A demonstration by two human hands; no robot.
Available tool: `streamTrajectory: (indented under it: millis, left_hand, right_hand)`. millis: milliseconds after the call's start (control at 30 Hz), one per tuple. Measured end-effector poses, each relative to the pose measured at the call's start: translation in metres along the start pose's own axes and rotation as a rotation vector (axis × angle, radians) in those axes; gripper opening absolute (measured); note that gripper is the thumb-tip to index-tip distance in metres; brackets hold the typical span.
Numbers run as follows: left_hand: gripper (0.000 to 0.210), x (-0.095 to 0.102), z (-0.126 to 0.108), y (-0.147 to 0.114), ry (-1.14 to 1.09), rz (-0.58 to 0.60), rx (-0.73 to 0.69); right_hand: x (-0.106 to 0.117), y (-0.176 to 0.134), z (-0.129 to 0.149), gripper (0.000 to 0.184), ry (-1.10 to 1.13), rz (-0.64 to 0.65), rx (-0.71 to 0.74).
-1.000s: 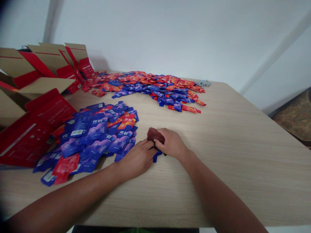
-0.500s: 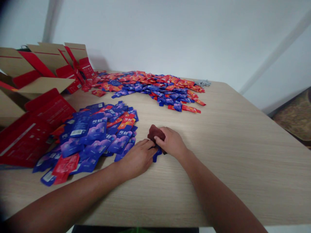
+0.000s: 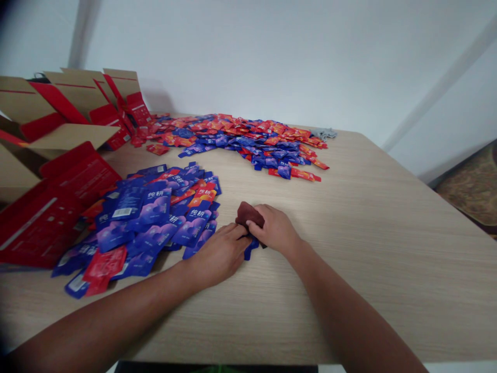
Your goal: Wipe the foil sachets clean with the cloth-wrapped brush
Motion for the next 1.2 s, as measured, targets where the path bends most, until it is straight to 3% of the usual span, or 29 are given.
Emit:
streamTrajectory:
  millis: [133,633,1200]
  left_hand:
    - [0.030,-0.001,0.000,0.000,-0.017,-0.017,-0.004]
    - [0.019,0.003,-0.002,0.002,0.011,0.034,-0.001]
    - [0.019,0.003,-0.003,0.002,0.011,0.026,-0.003]
  right_hand:
    - [0.000,-0.001,0.004,0.028,0.007,0.020,0.022]
    - [-0.001,0.006,-0.018,0.024,-0.062,-0.110,-0.157]
    - [0.002,0.008,-0.020,0.020,-0.100,-0.111,-0.200]
Point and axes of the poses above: each hand's wrist, its own y-axis towards the middle knuckle, its own x-axis out of the back of the hand, z = x × y, the point moved 6 cm from there along y, towards the middle knuckle, and after that the axes turned 7 degrees about -z, right-handed, at the moved point
